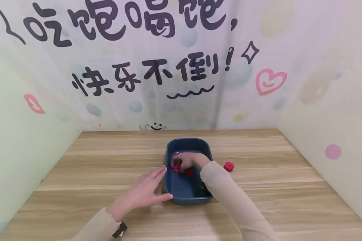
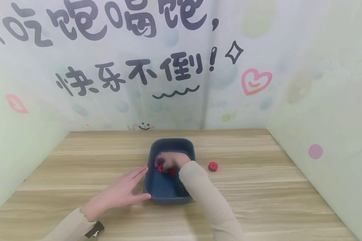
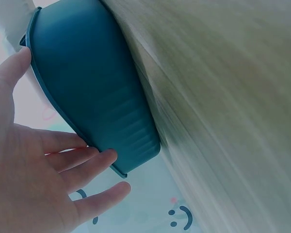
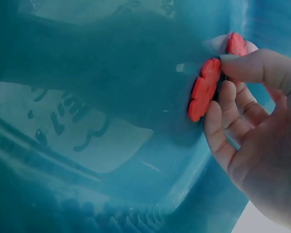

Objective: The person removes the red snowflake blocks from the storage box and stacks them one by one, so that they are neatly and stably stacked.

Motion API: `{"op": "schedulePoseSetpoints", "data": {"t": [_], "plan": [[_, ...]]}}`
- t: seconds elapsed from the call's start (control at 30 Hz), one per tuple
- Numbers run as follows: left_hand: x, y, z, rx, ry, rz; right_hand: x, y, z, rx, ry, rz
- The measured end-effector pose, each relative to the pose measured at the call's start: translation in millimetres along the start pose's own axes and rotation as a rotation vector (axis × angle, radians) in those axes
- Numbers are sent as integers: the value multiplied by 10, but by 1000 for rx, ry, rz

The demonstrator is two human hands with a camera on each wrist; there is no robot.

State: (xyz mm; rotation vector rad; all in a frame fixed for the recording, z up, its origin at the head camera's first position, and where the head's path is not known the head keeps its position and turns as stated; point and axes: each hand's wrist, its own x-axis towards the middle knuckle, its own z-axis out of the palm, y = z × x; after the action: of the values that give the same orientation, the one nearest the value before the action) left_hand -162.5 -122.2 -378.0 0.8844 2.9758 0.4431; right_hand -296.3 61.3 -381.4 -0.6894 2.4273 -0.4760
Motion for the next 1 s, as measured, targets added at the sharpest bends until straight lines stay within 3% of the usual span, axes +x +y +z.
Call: {"op": "schedulePoseSetpoints", "data": {"t": [0.4, 0.63, 1.0], "plan": [[-3, 5, -8, -4, -6, -5, 15, 19, 21, -30, 24, 20], [2, 5, -3, 9, -5, -5, 16, 30, 0, 10, 22, 20], [5, -1, 13, -8, -10, -23, -57, -32, -193, 1, 50, -34]]}}
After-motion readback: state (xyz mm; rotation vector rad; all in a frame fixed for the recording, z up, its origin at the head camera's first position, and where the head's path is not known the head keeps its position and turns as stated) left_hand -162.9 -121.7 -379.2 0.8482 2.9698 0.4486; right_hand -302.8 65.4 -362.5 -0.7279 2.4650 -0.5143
